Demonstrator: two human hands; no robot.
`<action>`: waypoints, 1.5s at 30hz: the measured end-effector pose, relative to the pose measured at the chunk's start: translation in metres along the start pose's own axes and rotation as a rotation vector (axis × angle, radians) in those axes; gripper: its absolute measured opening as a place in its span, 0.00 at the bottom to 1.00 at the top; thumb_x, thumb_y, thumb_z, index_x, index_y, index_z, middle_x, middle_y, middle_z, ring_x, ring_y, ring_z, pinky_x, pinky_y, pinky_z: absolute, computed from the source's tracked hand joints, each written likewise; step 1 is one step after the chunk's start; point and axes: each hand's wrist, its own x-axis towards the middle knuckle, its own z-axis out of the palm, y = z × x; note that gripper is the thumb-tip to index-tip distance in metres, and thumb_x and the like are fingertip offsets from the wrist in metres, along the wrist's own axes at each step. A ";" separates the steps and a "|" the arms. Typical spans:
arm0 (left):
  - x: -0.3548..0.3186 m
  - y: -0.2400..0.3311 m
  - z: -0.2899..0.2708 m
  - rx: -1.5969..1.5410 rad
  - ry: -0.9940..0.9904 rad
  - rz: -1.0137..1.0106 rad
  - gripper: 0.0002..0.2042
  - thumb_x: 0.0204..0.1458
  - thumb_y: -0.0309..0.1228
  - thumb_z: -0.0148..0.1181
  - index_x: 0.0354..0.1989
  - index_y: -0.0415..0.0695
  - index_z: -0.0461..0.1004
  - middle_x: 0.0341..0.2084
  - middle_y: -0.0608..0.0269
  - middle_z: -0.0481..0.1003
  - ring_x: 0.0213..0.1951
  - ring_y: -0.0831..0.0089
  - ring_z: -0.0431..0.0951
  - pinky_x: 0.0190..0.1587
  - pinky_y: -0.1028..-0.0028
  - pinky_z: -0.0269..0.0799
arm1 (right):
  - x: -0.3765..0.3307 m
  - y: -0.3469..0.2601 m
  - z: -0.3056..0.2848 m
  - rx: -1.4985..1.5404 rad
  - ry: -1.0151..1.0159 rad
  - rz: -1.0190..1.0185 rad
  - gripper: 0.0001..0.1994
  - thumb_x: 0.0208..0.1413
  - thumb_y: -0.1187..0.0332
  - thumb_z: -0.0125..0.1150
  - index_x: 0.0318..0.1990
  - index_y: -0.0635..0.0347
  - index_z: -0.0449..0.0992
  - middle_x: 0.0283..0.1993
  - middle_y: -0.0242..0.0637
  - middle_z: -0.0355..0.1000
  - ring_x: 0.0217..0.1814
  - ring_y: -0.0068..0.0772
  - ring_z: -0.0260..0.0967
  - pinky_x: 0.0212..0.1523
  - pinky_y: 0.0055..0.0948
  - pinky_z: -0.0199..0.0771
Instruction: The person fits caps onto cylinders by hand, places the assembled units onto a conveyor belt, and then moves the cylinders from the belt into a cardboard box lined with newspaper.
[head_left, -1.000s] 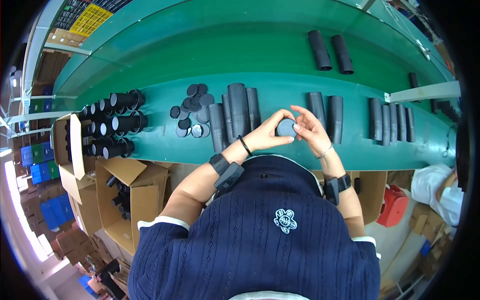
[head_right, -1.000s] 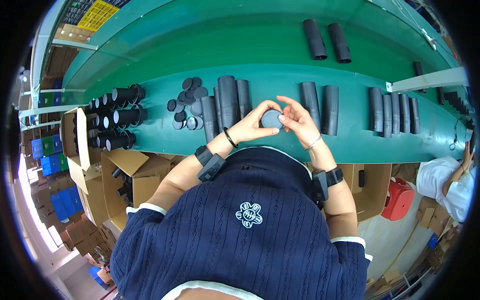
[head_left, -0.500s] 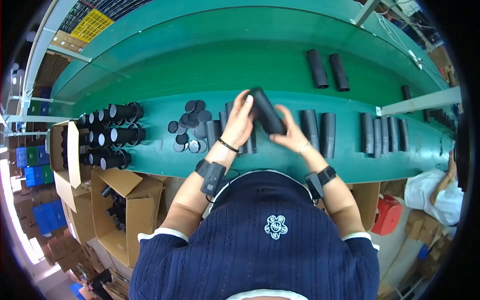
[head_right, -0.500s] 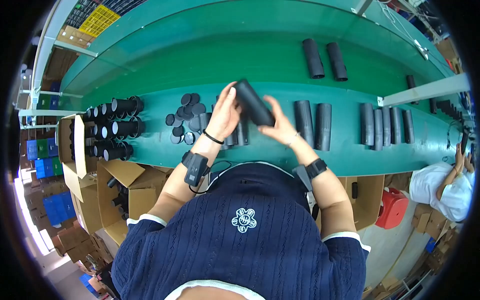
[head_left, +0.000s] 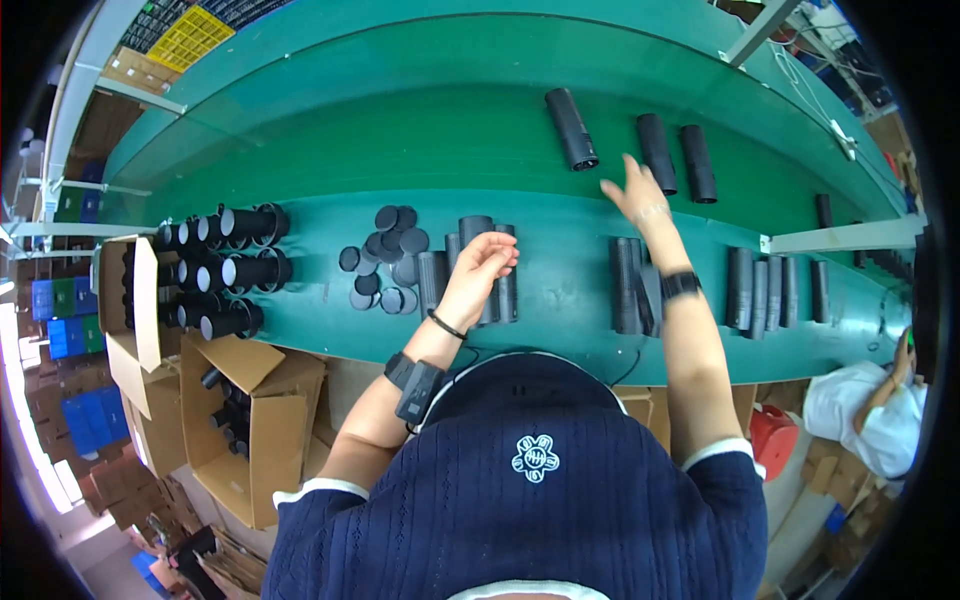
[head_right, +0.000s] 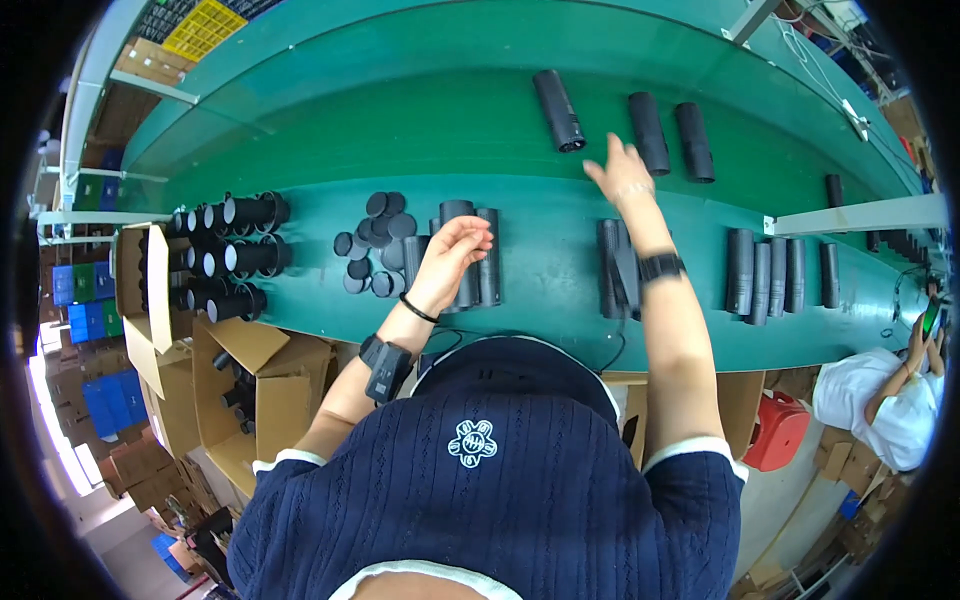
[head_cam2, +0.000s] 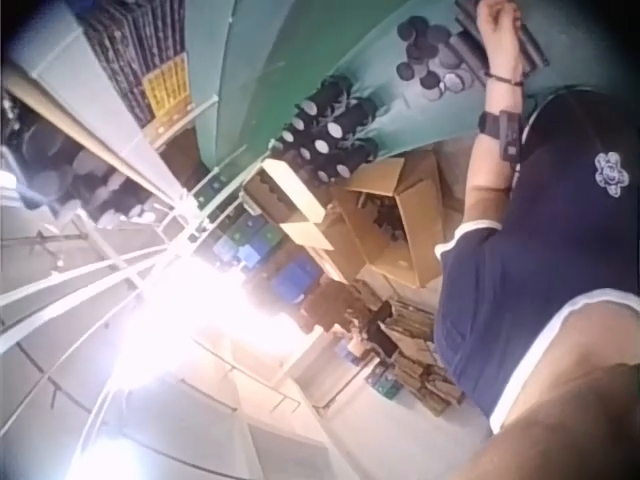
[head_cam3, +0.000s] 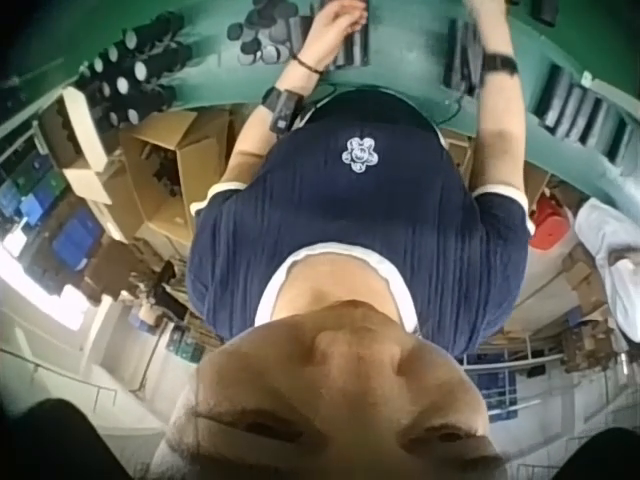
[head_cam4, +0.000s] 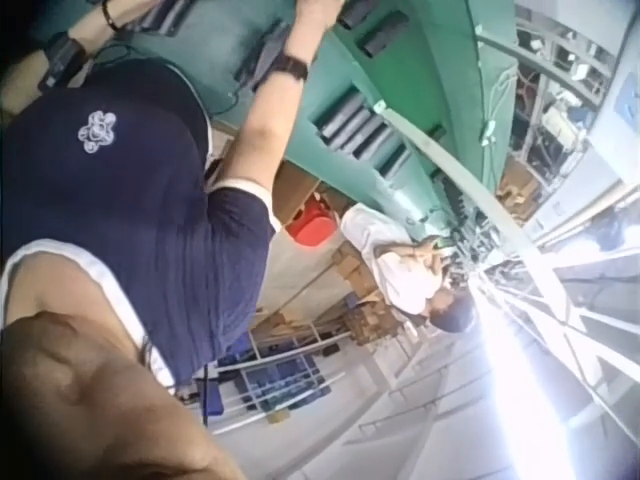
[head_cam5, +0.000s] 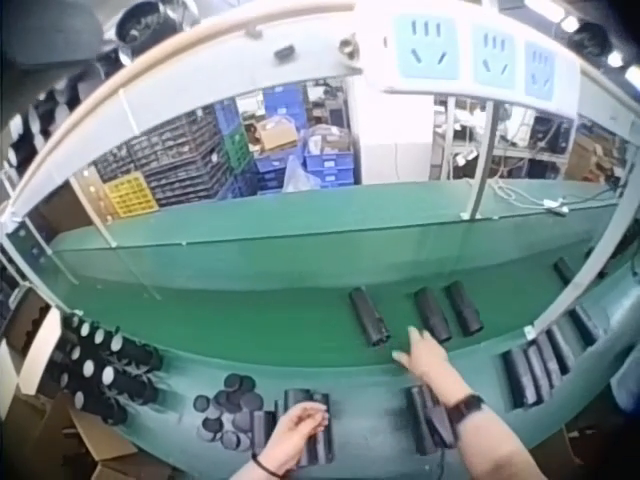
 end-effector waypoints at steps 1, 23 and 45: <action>0.004 -0.004 0.004 0.021 -0.044 -0.019 0.09 0.58 0.29 0.52 0.45 0.43 0.71 0.36 0.65 0.73 0.40 0.77 0.73 0.42 0.78 0.68 | -0.030 -0.007 -0.018 -0.089 -0.171 0.093 0.46 0.43 0.56 0.68 0.67 0.57 0.45 0.48 0.58 0.69 0.53 0.58 0.67 0.51 0.43 0.69; -0.002 -0.035 0.066 0.034 -0.476 -0.135 0.27 0.53 0.26 0.53 0.61 0.44 0.53 0.50 0.62 0.63 0.53 0.75 0.64 0.54 0.75 0.62 | -0.185 -0.054 -0.014 1.611 -0.303 0.331 0.21 0.61 0.68 0.49 0.61 0.60 0.64 0.56 0.35 0.67 0.58 0.25 0.63 0.59 0.26 0.62; 0.001 -0.010 0.051 0.031 -0.302 0.205 0.32 0.51 0.31 0.64 0.62 0.43 0.52 0.53 0.57 0.63 0.58 0.68 0.61 0.61 0.69 0.56 | -0.185 -0.034 0.024 1.227 -0.471 -0.078 0.47 0.45 0.72 0.66 0.69 0.56 0.41 0.61 0.43 0.59 0.61 0.35 0.58 0.59 0.33 0.59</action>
